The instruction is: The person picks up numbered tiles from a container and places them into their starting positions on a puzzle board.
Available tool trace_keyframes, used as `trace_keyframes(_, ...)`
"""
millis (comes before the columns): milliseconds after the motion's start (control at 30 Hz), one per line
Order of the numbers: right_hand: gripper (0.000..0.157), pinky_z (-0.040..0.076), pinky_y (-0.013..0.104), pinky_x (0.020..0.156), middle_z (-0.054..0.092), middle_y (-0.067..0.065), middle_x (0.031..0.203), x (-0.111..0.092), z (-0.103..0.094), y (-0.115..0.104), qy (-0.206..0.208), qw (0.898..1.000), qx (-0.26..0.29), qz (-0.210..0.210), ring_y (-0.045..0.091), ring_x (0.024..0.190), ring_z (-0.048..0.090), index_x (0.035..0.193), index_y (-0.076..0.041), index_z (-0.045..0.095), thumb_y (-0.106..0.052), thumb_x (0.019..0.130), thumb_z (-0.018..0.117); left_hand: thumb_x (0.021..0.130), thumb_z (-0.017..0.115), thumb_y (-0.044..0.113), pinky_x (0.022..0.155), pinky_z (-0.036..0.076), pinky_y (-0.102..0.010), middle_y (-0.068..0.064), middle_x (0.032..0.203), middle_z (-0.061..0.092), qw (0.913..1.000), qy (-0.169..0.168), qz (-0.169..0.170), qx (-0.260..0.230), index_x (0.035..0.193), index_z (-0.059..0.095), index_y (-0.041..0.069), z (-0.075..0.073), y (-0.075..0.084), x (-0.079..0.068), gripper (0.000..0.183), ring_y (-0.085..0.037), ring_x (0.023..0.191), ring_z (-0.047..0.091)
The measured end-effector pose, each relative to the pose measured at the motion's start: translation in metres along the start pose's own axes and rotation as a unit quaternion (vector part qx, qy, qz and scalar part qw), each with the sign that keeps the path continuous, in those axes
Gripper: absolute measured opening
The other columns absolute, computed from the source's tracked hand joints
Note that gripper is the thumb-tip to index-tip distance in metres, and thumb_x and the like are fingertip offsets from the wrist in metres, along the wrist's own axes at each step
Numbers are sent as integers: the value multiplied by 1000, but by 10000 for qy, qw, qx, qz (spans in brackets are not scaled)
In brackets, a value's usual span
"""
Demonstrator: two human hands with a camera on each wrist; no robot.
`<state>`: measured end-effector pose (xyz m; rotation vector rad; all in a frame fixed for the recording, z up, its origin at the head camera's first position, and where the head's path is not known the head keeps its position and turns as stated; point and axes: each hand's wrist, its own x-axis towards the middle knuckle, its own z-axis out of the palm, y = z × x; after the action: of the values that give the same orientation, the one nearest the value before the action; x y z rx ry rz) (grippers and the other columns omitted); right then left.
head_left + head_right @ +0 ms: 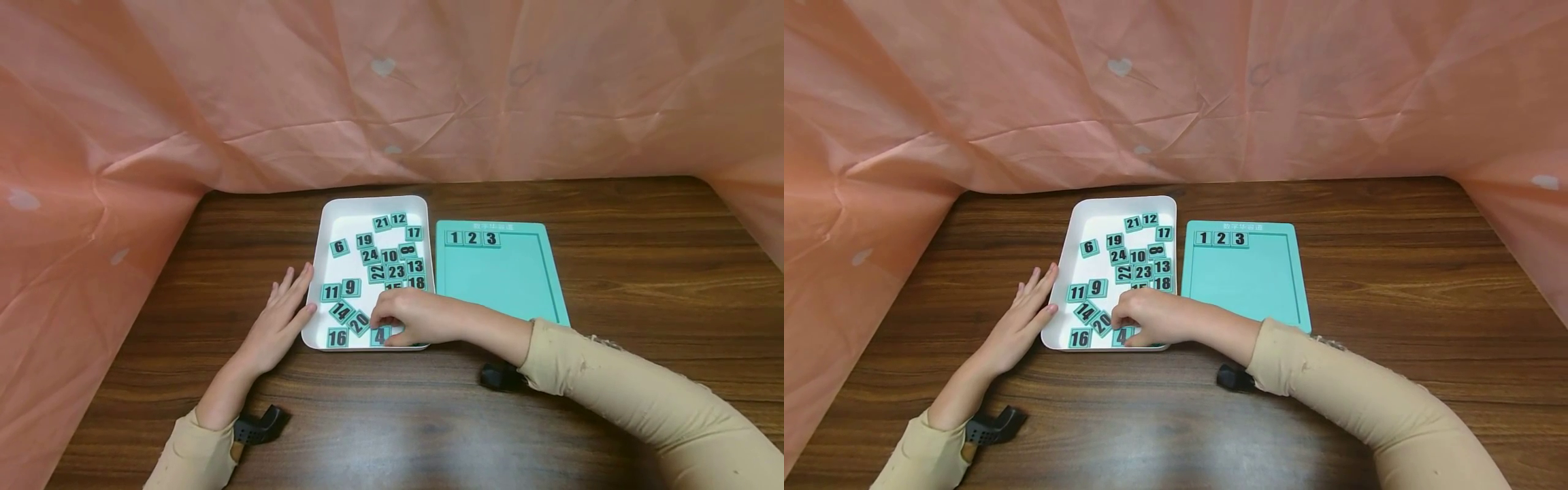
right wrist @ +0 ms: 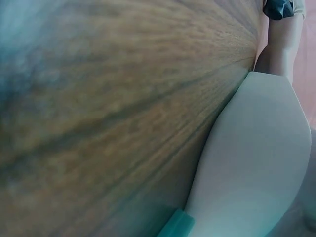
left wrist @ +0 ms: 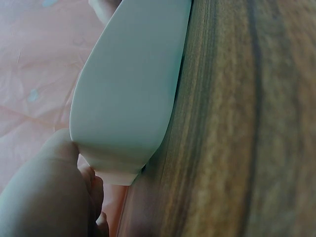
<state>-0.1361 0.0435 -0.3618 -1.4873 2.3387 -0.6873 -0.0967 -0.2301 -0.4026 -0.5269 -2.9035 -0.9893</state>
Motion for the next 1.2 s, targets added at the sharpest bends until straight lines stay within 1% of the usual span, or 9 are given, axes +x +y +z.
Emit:
trace_keyframes(200, 23, 44, 16, 66, 60, -2, 91, -1, -1, 0, -65, 9999, 92, 58, 13, 77, 53, 98, -10, 67, -16, 77, 72, 97, 39, 37, 110, 1, -50, 9, 151, 15, 10000, -4, -1, -3, 146, 14, 28, 0, 1, 0, 56, -23, 139, 3)
trace_keyframes(400, 24, 44, 15, 65, 61, -2, 91, 0, -2, 0, -196, 9997, 58, 96, 12, 77, 54, 100, -10, 68, -17, 77, 72, 97, 41, 33, 109, 1, -51, 9, 151, 15, 10000, -17, -23, -19, 146, 13, 28, 0, 1, 0, 57, -24, 139, 3)
trace_keyframes(600, 27, 44, 15, 66, 62, -2, 92, 0, -3, 0, -256, 9996, 34, 77, 11, 78, 54, 101, -10, 69, -17, 76, 74, 96, 42, 31, 109, 1, -51, 8, 151, 15, 10000, -10, -20, -9, 146, 13, 28, 0, 0, 0, 57, -24, 139, 3)
trace_keyframes(767, 26, 45, 15, 66, 62, -1, 92, 0, -3, 0, -192, 9998, 41, 56, 11, 78, 54, 99, -10, 68, -16, 75, 74, 97, 41, 33, 109, 1, -51, 7, 151, 15, 10000, 1, -6, -21, 146, 14, 27, 0, 0, 0, 57, -25, 139, 3)
trace_keyframes(933, 26, 44, 16, 67, 60, -1, 91, 0, -3, -1, -187, 9998, 47, 91, 12, 78, 53, 99, -10, 67, -14, 74, 74, 97, 40, 35, 110, 0, -49, 9, 151, 14, 10000, -29, -48, -47, 146, 13, 28, 0, 1, -1, 57, -24, 139, 3)
trace_keyframes(1200, 26, 46, 17, 68, 60, -3, 94, -4, -12, -3, 9, 9998, 142, 169, 11, 79, 55, 100, -11, 67, -12, 75, 70, 97, 41, 34, 110, 0, -50, 10, 151, 14, 10000, -45, -28, -56, 146, 13, 29, 0, 0, 0, 57, -24, 139, 3)
